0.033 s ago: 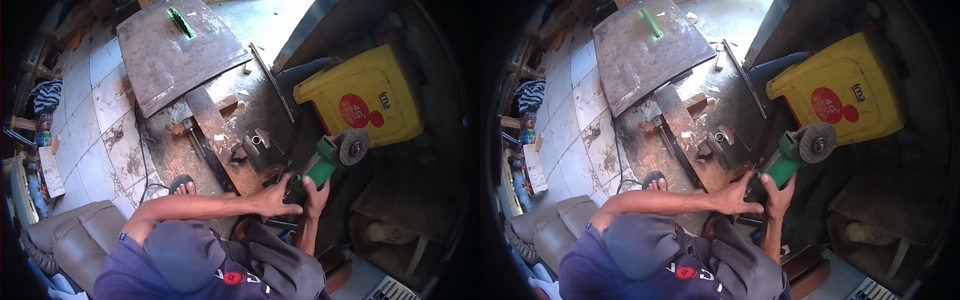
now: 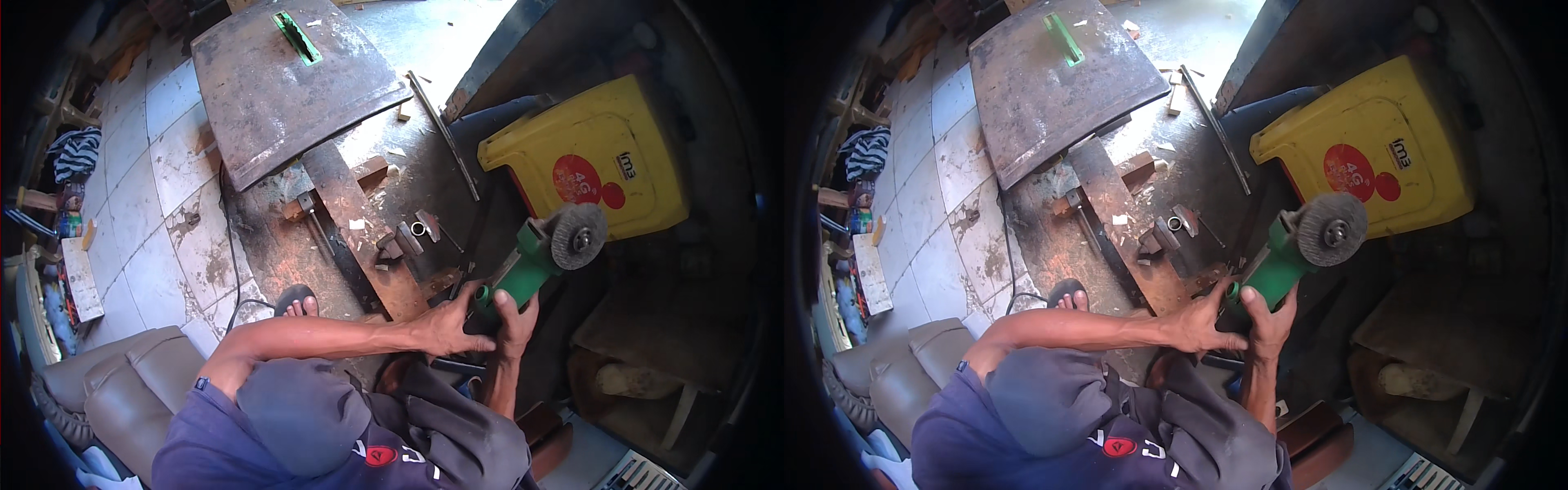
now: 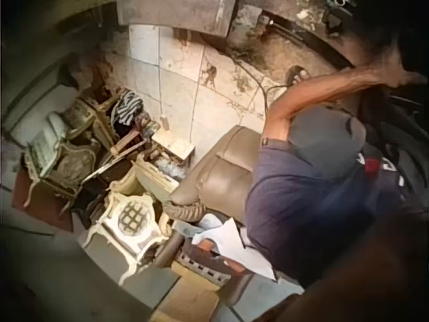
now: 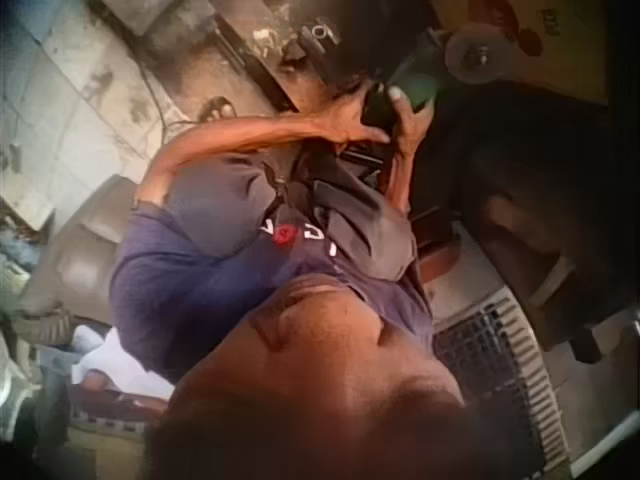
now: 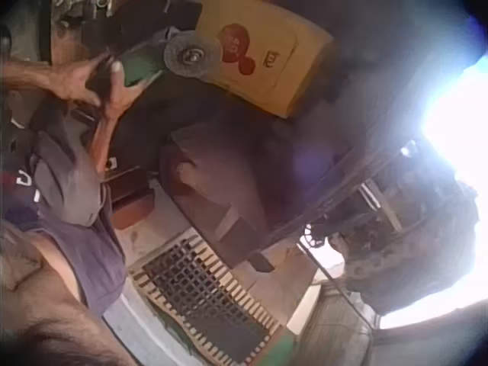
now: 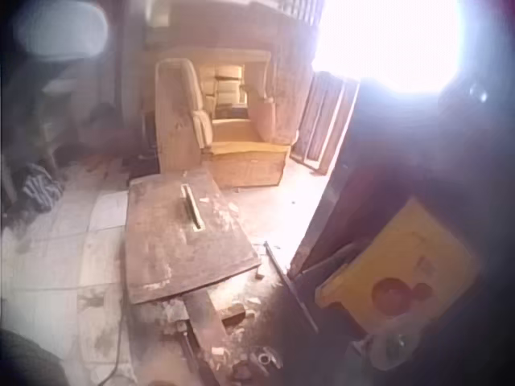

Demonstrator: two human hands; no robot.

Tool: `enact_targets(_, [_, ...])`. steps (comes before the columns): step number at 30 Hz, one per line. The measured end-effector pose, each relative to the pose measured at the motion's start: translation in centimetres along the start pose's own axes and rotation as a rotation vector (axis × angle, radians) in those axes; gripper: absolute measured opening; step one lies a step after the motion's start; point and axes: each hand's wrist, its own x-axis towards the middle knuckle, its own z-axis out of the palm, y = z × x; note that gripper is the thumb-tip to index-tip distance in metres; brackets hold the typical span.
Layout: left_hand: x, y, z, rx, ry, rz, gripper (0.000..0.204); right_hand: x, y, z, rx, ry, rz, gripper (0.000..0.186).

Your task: The person uses an angle grinder to cut a metal pipe and then fits a small metal component onto the cut end.

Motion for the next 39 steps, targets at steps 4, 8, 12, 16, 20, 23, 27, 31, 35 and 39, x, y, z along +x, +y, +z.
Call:
enact_targets(4, [-0.2, 0.9, -2.5, -0.202, -0.270, 0.030, 0.120, 1.4, -2.5, 1.4, 0.497, -0.305, 0.041, 0.074])
enact_targets(8, [-1.6, -1.5, -1.0, -0.044, -0.086, 0.339, 0.115, 1.3, -1.6, 3.5, 0.656, -0.283, 0.164, 0.064])
enact_targets(12, [-4.2, -1.2, -1.9, -0.036, -0.014, 0.164, 0.101, 1.6, -1.2, 3.4, 0.535, -0.197, 0.042, 0.058])
enact_targets(16, [-5.3, 0.1, -2.6, 0.034, -0.042, 0.154, 0.094, 0.6, -1.3, 3.7, 0.698, -0.273, 0.083, 0.066])
enact_targets(20, [-5.4, -1.9, -1.8, 0.112, -0.067, 0.220, 0.092, 1.1, 2.0, 3.0, 0.900, -0.441, 0.205, 0.071])
enact_targets(23, [-5.7, -1.4, -1.9, 0.110, -0.036, 0.170, 0.088, -0.4, -1.9, 7.3, 0.804, -0.168, 0.174, 0.067])
enact_targets(27, [-4.8, -2.9, -0.2, 0.072, 0.037, 0.154, 0.080, 0.6, -2.1, 4.3, 0.377, -0.257, 0.164, 0.056])
enact_targets(31, [-3.5, -4.7, 0.6, 0.282, -0.073, 0.195, 0.078, 0.3, -6.2, 6.9, -0.658, -0.136, -0.081, 0.057])
enact_targets(35, [-4.0, -3.5, 0.5, 0.313, -0.270, 0.119, 0.076, -0.1, -7.2, 8.3, -1.207, -0.221, 0.012, 0.065])
enact_targets(39, [-4.1, -4.1, 0.2, 0.382, -0.347, 0.098, 0.070, -0.7, -6.7, 9.2, -1.325, -0.245, -0.003, 0.062])
